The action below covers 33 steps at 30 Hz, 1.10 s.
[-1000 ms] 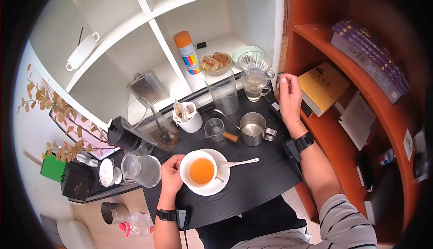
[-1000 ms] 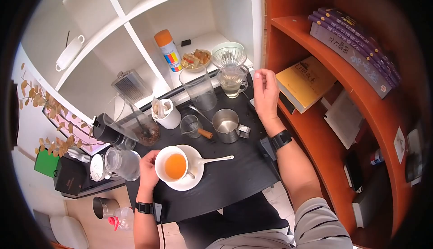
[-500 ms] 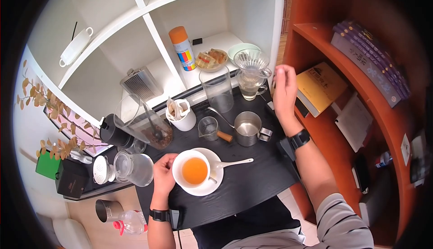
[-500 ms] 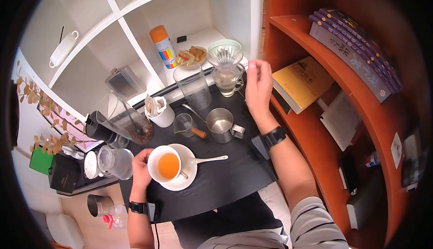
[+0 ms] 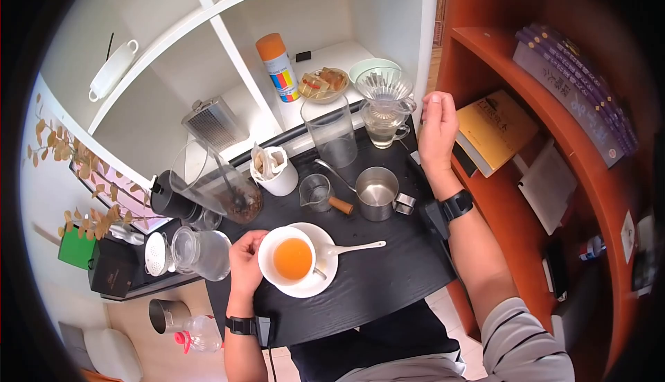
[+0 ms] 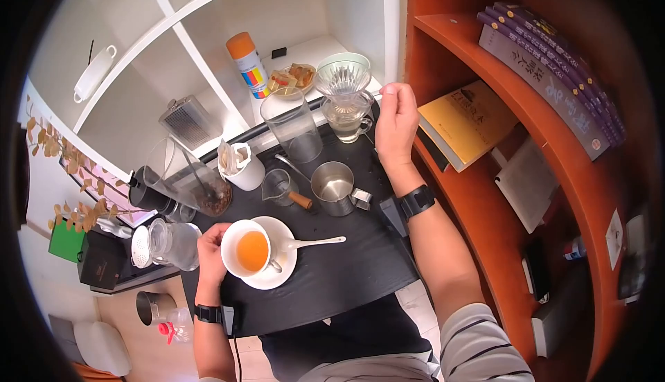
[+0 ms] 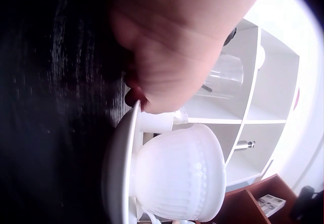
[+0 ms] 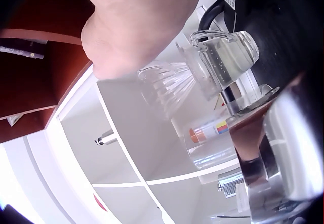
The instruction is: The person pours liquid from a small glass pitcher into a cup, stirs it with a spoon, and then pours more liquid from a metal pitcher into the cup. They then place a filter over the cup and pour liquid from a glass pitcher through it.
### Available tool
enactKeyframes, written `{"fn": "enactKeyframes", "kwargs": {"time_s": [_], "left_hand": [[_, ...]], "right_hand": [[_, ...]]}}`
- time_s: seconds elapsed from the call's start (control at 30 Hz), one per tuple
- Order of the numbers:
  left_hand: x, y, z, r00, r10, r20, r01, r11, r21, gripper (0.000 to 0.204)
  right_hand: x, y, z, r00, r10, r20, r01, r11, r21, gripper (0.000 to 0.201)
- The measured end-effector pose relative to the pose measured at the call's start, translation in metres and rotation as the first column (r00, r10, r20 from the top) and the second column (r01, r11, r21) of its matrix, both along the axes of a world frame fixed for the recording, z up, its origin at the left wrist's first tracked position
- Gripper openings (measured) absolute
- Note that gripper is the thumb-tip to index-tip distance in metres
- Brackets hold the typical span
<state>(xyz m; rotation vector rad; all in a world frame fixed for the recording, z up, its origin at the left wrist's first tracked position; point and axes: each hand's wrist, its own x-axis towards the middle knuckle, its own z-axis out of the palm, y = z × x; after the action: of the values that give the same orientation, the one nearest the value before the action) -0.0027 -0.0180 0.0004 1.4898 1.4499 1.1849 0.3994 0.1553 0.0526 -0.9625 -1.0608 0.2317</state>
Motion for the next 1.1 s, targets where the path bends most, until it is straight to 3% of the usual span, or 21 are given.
{"fn": "enactKeyframes", "kwargs": {"time_s": [0.3,0.6,1.1], "left_hand": [[0.001,0.000,0.001,1.000,0.030,-0.004,-0.030,0.999,-0.031,0.015],[-0.001,0.000,-0.001,0.999,0.023,0.023,-0.023,1.000,-0.017,0.014],[-0.004,0.001,-0.006,1.000,0.019,0.022,-0.019,1.000,-0.025,0.012]], "right_hand": [[-0.009,-0.011,0.009,0.968,-0.006,0.252,-0.009,0.998,0.057,0.015],[-0.008,-0.009,0.006,0.956,-0.053,0.290,0.054,0.999,0.005,0.019],[-0.012,-0.011,0.006,0.941,0.032,0.337,-0.003,0.996,-0.088,0.029]]}}
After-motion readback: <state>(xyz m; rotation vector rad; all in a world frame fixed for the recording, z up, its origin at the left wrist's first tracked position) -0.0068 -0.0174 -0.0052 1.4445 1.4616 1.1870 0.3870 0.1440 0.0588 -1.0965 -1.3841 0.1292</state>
